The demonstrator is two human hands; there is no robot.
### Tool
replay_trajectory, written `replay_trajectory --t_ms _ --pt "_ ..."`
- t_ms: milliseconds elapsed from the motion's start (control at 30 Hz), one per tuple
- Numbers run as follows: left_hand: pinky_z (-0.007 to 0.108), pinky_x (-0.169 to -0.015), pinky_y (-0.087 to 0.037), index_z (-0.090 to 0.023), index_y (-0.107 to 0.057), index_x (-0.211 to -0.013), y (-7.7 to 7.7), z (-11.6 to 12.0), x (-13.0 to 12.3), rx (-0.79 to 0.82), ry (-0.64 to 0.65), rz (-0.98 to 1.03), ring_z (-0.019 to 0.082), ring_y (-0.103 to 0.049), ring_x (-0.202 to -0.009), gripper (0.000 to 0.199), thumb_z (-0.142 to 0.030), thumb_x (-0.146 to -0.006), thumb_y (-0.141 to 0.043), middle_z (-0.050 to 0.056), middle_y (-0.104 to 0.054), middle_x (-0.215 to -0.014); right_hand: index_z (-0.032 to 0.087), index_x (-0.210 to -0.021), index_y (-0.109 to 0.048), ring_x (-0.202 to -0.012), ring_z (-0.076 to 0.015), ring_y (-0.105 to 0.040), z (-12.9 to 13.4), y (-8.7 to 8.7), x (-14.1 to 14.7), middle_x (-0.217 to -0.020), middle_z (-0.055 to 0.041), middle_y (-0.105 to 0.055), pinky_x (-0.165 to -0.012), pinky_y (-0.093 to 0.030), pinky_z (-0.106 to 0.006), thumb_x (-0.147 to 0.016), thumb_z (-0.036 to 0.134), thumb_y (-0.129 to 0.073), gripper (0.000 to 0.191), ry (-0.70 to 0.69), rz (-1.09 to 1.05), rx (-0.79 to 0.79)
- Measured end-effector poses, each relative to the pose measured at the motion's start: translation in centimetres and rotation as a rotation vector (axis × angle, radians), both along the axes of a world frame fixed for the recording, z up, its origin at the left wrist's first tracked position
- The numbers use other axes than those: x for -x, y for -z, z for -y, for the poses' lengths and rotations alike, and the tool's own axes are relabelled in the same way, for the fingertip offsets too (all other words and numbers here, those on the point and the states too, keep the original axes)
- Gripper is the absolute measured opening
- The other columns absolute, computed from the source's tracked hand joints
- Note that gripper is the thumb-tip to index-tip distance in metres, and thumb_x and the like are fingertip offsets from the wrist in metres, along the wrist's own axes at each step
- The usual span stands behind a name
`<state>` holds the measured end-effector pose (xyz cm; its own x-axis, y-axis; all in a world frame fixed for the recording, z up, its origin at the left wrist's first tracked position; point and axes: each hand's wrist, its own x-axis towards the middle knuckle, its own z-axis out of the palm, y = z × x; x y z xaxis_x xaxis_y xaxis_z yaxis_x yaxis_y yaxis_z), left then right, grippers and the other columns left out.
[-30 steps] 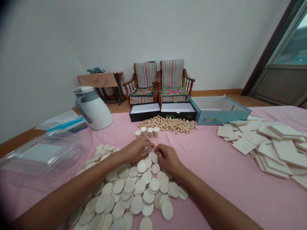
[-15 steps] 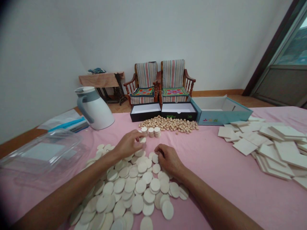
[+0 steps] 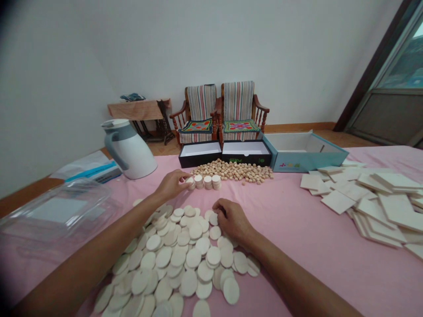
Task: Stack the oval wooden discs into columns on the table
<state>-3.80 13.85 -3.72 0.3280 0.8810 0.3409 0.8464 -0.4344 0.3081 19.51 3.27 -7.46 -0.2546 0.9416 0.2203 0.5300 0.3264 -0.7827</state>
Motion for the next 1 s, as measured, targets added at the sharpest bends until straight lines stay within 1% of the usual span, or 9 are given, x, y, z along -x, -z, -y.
replay_trajectory --t_ms 267,433,500,600,767,1000 --pt "0.024 -0.064 -0.045 -0.021 -0.07 -0.1 0.7 -0.5 0.1 0.014 0.003 -0.006 0.016 -0.06 -0.07 0.03 -0.029 -0.071 -0.07 0.003 -0.065 -0.085 0.016 -0.083 -0.061 -0.063 -0.0128 -0.055 0.0 -0.1 -0.1 -0.074 -0.0026 -0.065 -0.06 -0.04 -0.023 -0.076 0.01 -0.043 0.021 -0.003 0.013 -0.003" --pt "0.024 -0.066 -0.046 -0.02 -0.065 -0.112 0.6 -0.4 0.8 0.036 0.055 -0.003 0.014 -0.061 -0.07 0.045 -0.03 -0.069 -0.071 0.005 -0.065 -0.096 0.016 -0.083 -0.061 -0.062 -0.0127 -0.054 0.0 0.0 -0.1 -0.072 -0.0021 -0.064 -0.061 -0.04 -0.023 -0.076 0.011 -0.042 0.021 0.001 0.005 -0.003" --pt "0.024 -0.068 -0.047 -0.02 -0.064 -0.114 0.5 -0.3 0.9 0.048 0.088 -0.016 0.015 -0.061 -0.071 0.047 -0.029 -0.069 -0.071 0.005 -0.065 -0.097 0.017 -0.082 -0.061 -0.062 -0.0128 -0.054 0.0 0.0 -0.1 -0.07 -0.0016 -0.064 -0.06 -0.04 -0.023 -0.076 0.011 -0.042 0.021 0.002 0.001 -0.008" --pt "0.024 -0.07 -0.047 -0.019 -0.064 -0.114 0.6 -0.3 0.9 0.06 0.127 -0.038 0.016 -0.062 -0.072 0.045 -0.026 -0.07 -0.07 0.005 -0.067 -0.097 0.017 -0.082 -0.06 -0.062 -0.0128 -0.054 0.0 0.1 0.0 -0.069 -0.0011 -0.063 -0.059 -0.04 -0.022 -0.077 0.012 -0.042 0.02 0.002 -0.005 -0.015" --pt "0.025 -0.07 -0.046 -0.019 -0.066 -0.11 0.8 -0.8 0.7 0.065 0.155 -0.054 0.017 -0.062 -0.075 0.038 -0.023 -0.073 -0.066 0.005 -0.069 -0.097 0.017 -0.083 -0.061 -0.061 -0.0126 -0.054 0.0 0.3 -0.1 -0.069 -0.0013 -0.064 -0.058 -0.04 -0.022 -0.077 0.012 -0.042 0.02 0.0 -0.007 -0.007" --pt "0.023 -0.067 -0.044 -0.021 -0.068 -0.105 0.5 -1.2 0.5 0.086 0.189 -0.065 0.016 -0.061 -0.072 0.035 -0.016 -0.071 -0.063 0.002 -0.07 -0.091 0.017 -0.082 -0.061 -0.063 -0.0124 -0.054 -0.1 0.3 -0.1 -0.072 -0.0019 -0.064 -0.059 -0.039 -0.022 -0.075 0.01 -0.043 0.02 -0.002 -0.003 -0.012"
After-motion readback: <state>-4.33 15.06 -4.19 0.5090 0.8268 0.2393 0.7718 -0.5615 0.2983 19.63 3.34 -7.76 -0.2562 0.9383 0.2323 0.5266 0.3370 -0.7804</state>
